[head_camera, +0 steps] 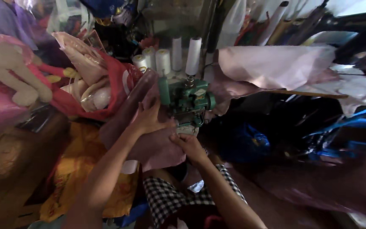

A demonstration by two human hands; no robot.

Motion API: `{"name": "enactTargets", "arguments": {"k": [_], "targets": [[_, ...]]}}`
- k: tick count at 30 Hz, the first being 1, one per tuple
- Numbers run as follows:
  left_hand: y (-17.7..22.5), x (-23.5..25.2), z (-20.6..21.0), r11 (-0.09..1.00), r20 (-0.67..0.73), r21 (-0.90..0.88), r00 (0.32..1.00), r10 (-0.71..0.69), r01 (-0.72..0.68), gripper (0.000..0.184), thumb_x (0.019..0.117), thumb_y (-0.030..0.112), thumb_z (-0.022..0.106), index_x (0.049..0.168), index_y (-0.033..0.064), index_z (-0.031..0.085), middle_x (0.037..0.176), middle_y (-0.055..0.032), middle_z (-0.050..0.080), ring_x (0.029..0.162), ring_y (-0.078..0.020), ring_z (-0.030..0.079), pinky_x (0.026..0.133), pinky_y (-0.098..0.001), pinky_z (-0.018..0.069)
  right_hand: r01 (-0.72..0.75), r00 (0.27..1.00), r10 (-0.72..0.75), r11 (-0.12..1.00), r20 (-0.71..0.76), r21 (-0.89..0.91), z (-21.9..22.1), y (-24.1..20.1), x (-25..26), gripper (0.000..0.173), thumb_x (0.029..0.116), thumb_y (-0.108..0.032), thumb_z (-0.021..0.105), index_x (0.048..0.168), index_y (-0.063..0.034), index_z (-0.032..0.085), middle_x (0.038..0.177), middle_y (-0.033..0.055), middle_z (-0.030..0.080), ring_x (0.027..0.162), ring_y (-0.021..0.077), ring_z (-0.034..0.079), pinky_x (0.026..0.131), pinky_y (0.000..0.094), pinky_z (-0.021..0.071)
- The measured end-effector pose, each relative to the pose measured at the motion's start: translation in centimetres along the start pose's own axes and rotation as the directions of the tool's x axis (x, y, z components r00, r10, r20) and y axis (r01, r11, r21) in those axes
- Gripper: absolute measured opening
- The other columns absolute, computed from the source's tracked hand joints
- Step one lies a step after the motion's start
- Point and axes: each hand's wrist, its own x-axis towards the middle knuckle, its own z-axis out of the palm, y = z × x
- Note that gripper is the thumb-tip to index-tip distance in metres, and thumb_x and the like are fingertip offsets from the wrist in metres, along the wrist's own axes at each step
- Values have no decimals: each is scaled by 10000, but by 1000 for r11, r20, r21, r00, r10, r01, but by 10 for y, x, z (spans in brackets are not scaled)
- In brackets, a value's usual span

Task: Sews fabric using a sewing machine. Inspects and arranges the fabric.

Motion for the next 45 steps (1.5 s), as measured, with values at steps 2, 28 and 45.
{"name": "enactTargets", "arguments": {"k": [2, 28, 45], "targets": [[1, 2, -4, 1000, 21, 1, 1000, -13, 13, 1187, 793, 791, 651, 1640, 91, 200, 1657, -169, 311, 1556, -379, 216, 1192, -744, 17, 25, 1000, -26, 998, -16, -53, 2, -2, 2, 202, 1020, -182, 631, 942, -12, 708, 768, -3, 688, 674, 22, 640, 655, 214, 551], [23, -37, 21, 980, -191, -199, 982, -12, -27, 919, 1003, 471, 604, 1640, 35, 105, 1576, -132, 464, 1514, -273, 352, 1265, -581, 109, 76, 983, -109, 974, -149, -214, 7, -7, 13, 268, 1039, -198, 586, 920, -1, 724, 756, 13, 653, 680, 27, 592, 665, 231, 514], [6, -2, -4, 997, 7, -72, 1000, -23, 24, 1179, 799, 744, 694, 1645, 110, 172, 1677, -139, 278, 1555, -315, 245, 1254, -616, 73, -58, 998, 54, 991, -31, -119, -1, -18, 7, 150, 970, -121, 699, 1024, 18, 687, 834, 33, 717, 704, 44, 658, 666, 216, 552]]}}
